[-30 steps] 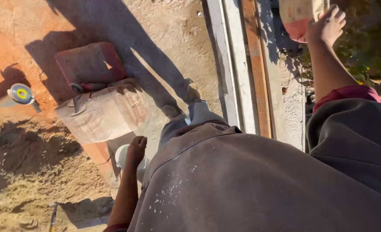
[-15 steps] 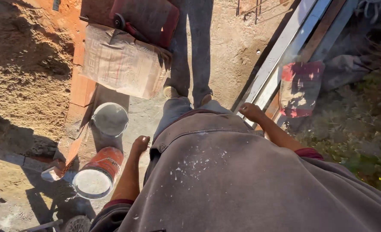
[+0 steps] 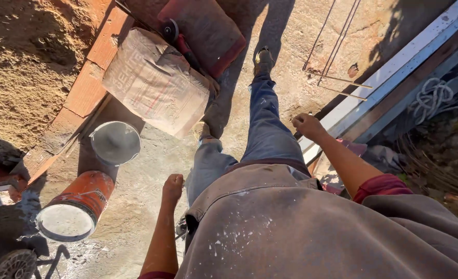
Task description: Shovel sand into a bucket, pour it into a concrete mixer, and open a bag of cement for mixing.
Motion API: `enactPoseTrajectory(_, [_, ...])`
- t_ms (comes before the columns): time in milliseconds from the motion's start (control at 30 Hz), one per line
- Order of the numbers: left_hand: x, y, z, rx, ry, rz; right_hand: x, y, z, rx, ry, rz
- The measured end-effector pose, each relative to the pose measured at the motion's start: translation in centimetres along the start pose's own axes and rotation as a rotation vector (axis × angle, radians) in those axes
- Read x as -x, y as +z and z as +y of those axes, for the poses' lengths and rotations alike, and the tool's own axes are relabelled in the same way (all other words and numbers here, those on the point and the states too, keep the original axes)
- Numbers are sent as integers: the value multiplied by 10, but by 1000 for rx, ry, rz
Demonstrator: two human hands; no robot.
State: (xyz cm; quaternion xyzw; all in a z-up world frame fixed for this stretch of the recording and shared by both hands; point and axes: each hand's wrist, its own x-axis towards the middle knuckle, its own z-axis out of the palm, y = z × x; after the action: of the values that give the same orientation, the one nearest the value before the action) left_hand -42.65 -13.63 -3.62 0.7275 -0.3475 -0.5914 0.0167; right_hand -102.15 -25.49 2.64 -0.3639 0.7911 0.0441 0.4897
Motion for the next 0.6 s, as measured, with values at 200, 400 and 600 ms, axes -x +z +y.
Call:
enactPoseTrajectory(200, [31,131,78,37,-342,104,-224,48,-64,243,-197,-319])
enactPoseTrajectory(400, [-58,263,136,-362,-525,39,-474,102,-85,174,-200,-369])
enactPoseTrajectory(600, [-295,328,185,46,-243,-2,-697,146,-35,159,-390,-83])
